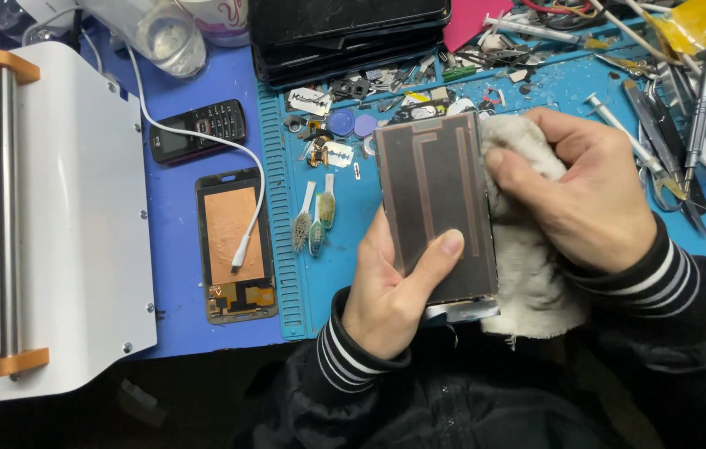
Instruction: Cleaning a smartphone screen component with a cleaning cloth and liquid.
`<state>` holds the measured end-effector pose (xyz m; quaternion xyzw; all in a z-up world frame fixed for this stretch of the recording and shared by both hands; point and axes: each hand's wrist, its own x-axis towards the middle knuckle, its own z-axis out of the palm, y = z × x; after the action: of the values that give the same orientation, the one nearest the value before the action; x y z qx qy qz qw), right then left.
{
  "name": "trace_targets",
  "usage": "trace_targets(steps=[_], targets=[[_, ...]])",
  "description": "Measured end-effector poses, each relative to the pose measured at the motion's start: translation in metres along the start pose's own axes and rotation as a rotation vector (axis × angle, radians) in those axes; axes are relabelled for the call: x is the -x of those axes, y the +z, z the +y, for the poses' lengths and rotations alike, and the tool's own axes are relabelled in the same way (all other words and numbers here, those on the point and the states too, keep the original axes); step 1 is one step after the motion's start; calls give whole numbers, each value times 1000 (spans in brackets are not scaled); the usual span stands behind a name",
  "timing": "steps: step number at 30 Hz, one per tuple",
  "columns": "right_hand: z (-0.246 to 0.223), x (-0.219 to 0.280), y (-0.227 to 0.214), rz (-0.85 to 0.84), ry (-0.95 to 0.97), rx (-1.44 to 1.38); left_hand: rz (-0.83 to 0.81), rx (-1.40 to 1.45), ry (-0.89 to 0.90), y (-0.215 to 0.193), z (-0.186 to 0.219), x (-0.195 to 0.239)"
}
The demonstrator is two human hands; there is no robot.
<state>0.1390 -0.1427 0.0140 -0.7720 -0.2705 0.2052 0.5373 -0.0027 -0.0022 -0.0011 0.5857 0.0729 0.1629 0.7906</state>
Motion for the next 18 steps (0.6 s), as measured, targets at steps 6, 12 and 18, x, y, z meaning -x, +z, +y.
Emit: trace_targets(steps=[6, 12, 18], targets=[[11, 3, -9, -105, 101, -69, -8, 2, -6, -3, -1, 1], [2, -1, -1, 6, 35, -88, -16, 1, -7, -2, 0, 1], [3, -7, -1, 14, -41, -87, -36, -14, -7, -2, 0, 1]])
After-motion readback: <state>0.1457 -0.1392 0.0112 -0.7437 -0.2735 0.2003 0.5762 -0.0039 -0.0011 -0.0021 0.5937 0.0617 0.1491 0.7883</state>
